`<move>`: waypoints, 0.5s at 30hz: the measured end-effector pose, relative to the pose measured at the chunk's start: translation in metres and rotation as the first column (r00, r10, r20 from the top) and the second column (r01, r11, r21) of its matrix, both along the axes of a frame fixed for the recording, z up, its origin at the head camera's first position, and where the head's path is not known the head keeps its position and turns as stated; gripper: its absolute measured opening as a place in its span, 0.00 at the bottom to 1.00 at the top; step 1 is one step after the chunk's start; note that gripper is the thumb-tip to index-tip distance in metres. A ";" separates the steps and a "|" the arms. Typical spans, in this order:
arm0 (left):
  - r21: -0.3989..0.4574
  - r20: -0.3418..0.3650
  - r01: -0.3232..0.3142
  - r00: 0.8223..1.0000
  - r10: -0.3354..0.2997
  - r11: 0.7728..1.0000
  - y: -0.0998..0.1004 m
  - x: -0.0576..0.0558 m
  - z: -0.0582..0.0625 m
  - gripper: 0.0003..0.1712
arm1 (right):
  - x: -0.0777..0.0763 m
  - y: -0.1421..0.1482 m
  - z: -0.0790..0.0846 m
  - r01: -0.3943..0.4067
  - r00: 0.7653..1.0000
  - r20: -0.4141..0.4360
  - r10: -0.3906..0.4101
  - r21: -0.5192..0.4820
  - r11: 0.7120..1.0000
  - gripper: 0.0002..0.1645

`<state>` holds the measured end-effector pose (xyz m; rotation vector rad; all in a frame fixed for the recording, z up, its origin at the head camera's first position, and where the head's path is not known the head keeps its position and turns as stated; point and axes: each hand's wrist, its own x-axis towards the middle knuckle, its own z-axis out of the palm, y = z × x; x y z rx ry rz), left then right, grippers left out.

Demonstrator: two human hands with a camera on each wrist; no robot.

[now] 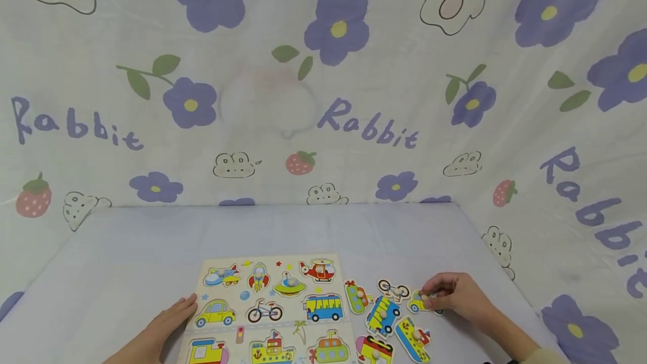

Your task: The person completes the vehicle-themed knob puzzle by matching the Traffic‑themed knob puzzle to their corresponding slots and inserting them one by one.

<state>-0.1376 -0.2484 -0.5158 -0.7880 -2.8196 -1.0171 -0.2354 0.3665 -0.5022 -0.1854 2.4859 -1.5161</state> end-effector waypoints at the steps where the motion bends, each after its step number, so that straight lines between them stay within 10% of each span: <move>1: 0.000 -0.006 -0.002 1.000 0.002 1.000 0.000 0.000 0.000 0.63 | 0.000 0.000 0.000 -0.003 1.000 0.003 0.003 -0.009 1.000 0.21; 15: -0.034 0.010 -0.022 1.000 0.022 0.999 0.001 0.001 0.002 0.65 | -0.001 -0.001 0.005 0.003 0.999 0.033 -0.004 0.013 1.000 0.22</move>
